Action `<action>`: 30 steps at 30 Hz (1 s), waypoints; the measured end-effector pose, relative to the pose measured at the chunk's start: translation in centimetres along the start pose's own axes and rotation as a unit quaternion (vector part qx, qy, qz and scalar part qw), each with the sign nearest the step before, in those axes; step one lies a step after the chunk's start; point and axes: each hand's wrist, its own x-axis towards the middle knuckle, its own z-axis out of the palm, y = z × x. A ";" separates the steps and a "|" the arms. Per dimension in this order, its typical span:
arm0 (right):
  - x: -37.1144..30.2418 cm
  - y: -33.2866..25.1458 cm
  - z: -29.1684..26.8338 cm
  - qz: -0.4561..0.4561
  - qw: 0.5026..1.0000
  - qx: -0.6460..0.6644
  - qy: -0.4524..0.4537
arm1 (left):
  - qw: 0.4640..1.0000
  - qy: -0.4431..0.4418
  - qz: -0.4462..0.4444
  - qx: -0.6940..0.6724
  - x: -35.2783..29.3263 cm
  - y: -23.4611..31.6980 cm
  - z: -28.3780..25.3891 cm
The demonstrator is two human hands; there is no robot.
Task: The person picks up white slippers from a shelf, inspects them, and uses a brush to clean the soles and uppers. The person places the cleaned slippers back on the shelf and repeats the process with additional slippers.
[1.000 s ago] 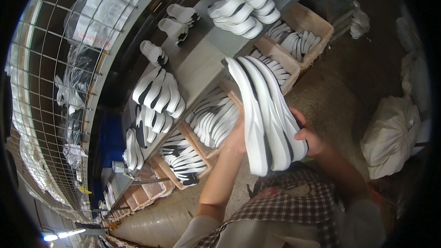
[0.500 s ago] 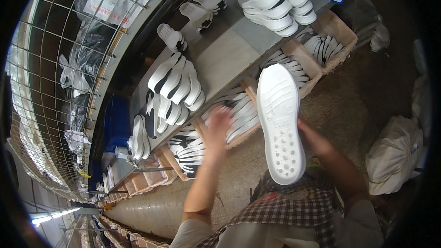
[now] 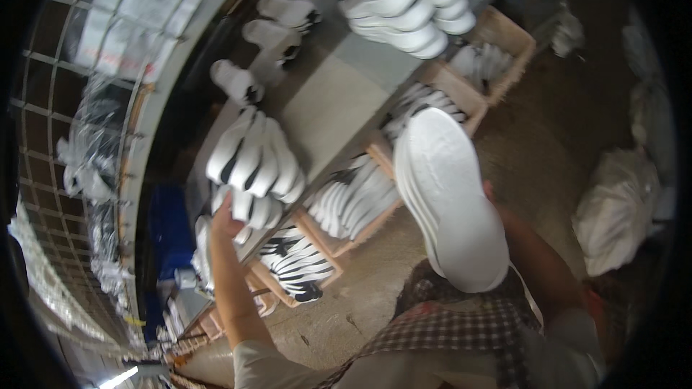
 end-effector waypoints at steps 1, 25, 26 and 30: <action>0.2 -0.1 -0.1 -0.005 1.000 0.001 0.005 | 1.000 0.018 -0.015 0.014 0.8 0.4 -0.2; -0.8 -3.8 -0.4 -0.069 0.996 -0.009 -0.060 | 0.957 0.033 0.238 -0.165 -23.6 -19.9 12.3; -1.1 -4.0 -0.5 -0.072 0.995 -0.010 -0.063 | 0.961 0.024 0.228 -0.152 -24.7 -21.1 13.9; -2.0 -4.8 -0.7 -0.068 0.995 -0.015 -0.078 | 0.971 -0.003 0.142 -0.191 -24.6 -24.7 18.5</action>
